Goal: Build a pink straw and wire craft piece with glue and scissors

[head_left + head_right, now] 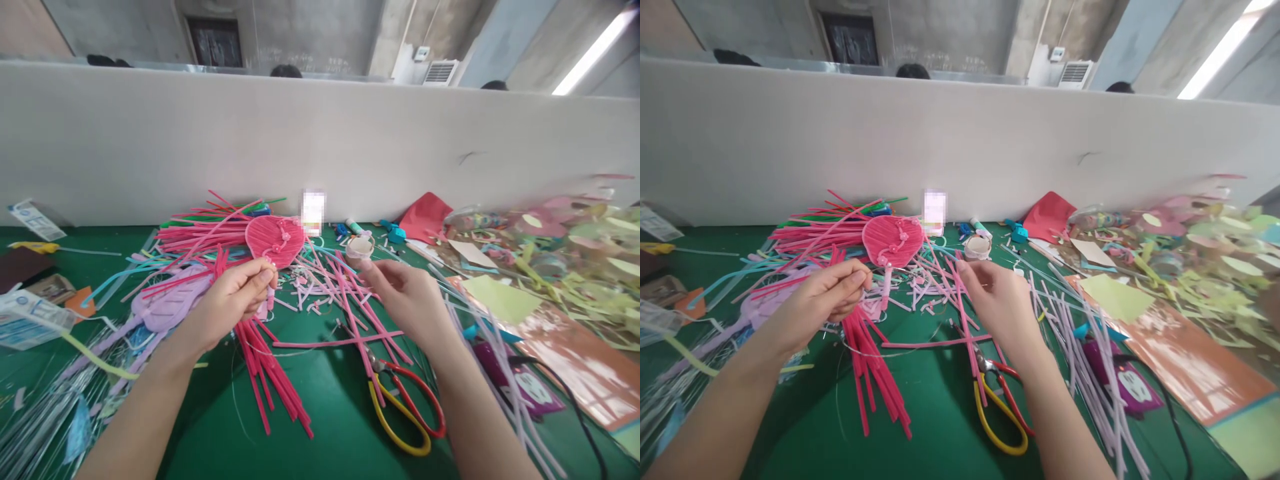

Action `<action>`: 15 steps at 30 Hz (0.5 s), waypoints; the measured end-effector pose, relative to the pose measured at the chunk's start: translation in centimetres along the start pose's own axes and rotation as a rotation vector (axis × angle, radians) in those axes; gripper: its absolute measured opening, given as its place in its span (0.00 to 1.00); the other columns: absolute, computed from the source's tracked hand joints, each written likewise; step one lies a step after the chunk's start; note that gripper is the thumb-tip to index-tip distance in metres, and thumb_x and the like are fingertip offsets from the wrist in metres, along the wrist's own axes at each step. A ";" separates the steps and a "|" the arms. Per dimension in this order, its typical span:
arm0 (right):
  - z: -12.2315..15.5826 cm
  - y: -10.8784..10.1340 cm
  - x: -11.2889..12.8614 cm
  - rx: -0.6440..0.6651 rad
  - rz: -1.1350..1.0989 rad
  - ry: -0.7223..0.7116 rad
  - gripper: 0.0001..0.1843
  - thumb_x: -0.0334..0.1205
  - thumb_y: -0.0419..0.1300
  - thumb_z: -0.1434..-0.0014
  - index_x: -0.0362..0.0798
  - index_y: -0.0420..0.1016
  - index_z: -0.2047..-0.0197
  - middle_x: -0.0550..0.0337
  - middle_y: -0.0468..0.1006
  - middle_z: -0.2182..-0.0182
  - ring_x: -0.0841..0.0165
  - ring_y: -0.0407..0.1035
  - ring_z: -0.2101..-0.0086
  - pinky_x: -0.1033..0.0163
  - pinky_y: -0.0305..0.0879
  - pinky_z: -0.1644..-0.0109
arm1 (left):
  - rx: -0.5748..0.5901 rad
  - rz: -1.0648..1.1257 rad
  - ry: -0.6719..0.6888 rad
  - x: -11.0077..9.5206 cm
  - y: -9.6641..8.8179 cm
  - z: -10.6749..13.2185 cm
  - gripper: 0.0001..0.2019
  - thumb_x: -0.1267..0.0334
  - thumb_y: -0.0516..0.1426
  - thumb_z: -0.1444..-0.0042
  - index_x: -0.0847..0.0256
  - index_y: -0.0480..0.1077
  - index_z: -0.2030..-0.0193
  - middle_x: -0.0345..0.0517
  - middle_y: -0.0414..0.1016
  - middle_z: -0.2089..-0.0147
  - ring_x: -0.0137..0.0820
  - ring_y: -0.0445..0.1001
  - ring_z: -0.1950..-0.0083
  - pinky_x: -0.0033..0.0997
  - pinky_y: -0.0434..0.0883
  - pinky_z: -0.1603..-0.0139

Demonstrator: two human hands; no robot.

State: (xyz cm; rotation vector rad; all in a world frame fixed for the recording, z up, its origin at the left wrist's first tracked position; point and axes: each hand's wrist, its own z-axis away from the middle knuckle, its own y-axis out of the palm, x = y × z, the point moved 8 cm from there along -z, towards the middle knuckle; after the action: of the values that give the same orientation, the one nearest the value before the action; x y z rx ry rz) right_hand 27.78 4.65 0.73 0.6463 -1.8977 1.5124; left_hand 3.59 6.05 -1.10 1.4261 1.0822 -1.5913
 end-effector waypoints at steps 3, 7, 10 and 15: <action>0.7 1.9 2.6 0.266 -0.268 -0.077 0.24 0.59 0.58 0.40 0.45 0.80 0.60 0.56 0.82 0.67 0.63 0.76 0.64 0.64 0.68 0.62 | -0.010 0.001 0.009 -0.1 -0.1 0.1 0.14 0.53 0.52 0.35 0.60 0.64 0.67 0.29 0.45 0.78 0.19 0.43 0.80 0.18 0.45 0.82; 1.0 3.5 3.2 0.502 -0.394 -0.042 0.17 0.52 0.64 0.44 0.46 0.80 0.63 0.59 0.81 0.71 0.67 0.75 0.69 0.65 0.71 0.64 | -0.056 -0.036 -0.015 0.0 -0.2 0.4 0.15 0.49 0.52 0.36 0.59 0.66 0.66 0.29 0.47 0.80 0.19 0.47 0.82 0.17 0.49 0.84; 0.8 3.9 3.1 0.568 -0.373 0.010 0.12 0.48 0.64 0.44 0.48 0.79 0.69 0.61 0.79 0.76 0.69 0.75 0.73 0.65 0.71 0.67 | -0.087 -0.204 -0.018 -0.1 -0.3 0.9 0.16 0.48 0.53 0.37 0.59 0.71 0.62 0.36 0.64 0.77 0.24 0.64 0.80 0.21 0.64 0.82; 0.3 5.0 2.0 0.621 -0.419 0.145 0.11 0.49 0.67 0.47 0.50 0.81 0.71 0.61 0.79 0.78 0.69 0.75 0.74 0.67 0.73 0.68 | -0.347 -0.639 0.317 -2.7 -1.3 2.2 0.08 0.55 0.55 0.38 0.51 0.75 0.59 0.39 0.80 0.70 0.31 0.78 0.70 0.24 0.74 0.73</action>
State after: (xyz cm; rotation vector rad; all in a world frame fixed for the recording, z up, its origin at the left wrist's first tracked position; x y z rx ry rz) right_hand 22.83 5.48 -1.19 1.0907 -1.0750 1.7945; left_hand 1.94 4.48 1.81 1.1752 2.0472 -1.4967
